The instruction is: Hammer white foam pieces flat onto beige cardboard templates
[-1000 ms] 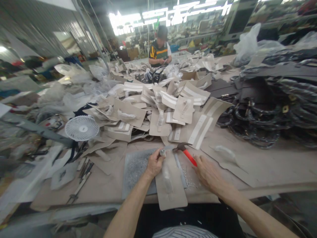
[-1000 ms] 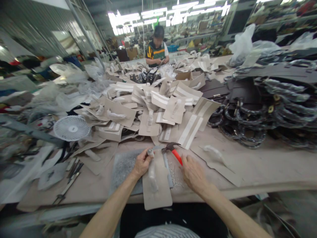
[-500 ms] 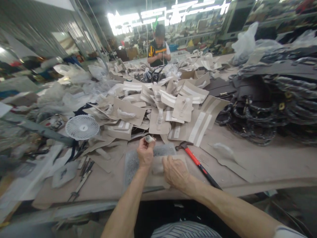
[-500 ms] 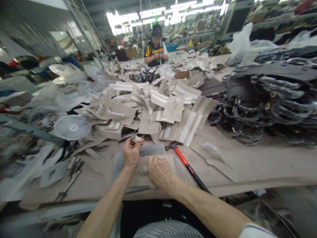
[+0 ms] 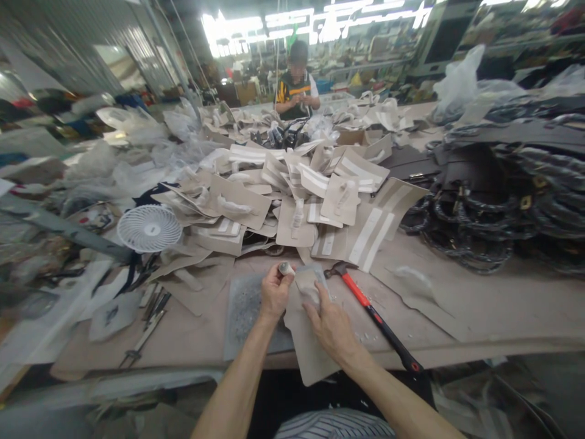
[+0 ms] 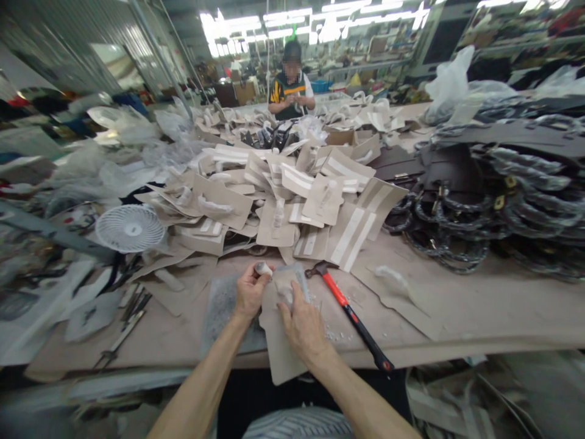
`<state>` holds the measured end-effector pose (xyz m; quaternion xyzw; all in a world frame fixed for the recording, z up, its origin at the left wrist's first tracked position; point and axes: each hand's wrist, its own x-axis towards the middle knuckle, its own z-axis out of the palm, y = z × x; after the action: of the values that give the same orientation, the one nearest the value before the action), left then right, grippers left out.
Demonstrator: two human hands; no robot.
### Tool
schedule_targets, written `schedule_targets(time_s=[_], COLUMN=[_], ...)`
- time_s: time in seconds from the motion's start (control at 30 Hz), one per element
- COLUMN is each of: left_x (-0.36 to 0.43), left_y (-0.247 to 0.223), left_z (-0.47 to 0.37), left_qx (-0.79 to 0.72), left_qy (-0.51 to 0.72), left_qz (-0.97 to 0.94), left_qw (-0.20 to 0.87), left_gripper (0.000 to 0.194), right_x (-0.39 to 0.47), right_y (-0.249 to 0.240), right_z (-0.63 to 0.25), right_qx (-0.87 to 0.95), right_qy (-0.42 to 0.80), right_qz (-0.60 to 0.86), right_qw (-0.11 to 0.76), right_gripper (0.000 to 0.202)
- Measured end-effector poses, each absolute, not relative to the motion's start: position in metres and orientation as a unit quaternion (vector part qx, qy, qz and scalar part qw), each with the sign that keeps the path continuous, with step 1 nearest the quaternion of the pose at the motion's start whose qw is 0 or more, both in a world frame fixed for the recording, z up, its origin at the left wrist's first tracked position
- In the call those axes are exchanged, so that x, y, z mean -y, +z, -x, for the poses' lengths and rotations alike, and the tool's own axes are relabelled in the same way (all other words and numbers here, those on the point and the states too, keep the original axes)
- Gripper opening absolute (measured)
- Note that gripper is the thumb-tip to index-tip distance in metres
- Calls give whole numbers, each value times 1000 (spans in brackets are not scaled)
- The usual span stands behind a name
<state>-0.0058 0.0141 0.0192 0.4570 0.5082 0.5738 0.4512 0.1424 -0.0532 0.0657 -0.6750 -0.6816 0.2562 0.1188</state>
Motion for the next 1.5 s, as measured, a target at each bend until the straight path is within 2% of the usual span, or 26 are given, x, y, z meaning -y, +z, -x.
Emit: schedule_targets(time_s=[0.1,0.43,0.63,0.8,0.9,1.0,1.07,1.17,1.27,1.37,1.43,1.5], left_x=[-15,-19,-16,-15,-16,-17,-17,-16,-16,-17,-18,-18], left_y=[20,9,5,7,8,7,6,5,5,6,6,5], left_z=[6,-8,-7,-6,-5,-4,-4,-4,-4,-3,-2,-1], left_qx=[-505,-485,-506,-506,-502,-505,-512,-521,-519,-501,-492,-494], left_qy=[559,544,502,501,501,500,488,471,468,455,439,431], left_qz=[-476,-482,-505,-507,-519,-524,-532,-555,-570,-601,-627,-640], left_qw=[453,486,486,485,477,470,466,446,433,425,414,401], left_gripper=[26,26,26,28,27,24,23,22,21,17,16,18], right_x=[55,54,55,54,49,44,45,47,45,42,42,43], right_y=[62,63,57,58,56,46,37,29,37,61,81,99], right_z=[-141,-141,-139,-153,-186,-229,-252,-268,-264,-251,-243,-236], right_qx=[673,717,724,726,715,698,693,672,582,456,427,484], right_qy=[276,296,290,282,190,94,84,146,354,566,598,533], right_qz=[672,625,620,609,650,702,715,726,726,675,658,654], right_qw=[141,88,86,150,174,107,37,19,94,128,162,231], right_gripper=[58,45,45,54,49,37,30,15,3,10,16,24])
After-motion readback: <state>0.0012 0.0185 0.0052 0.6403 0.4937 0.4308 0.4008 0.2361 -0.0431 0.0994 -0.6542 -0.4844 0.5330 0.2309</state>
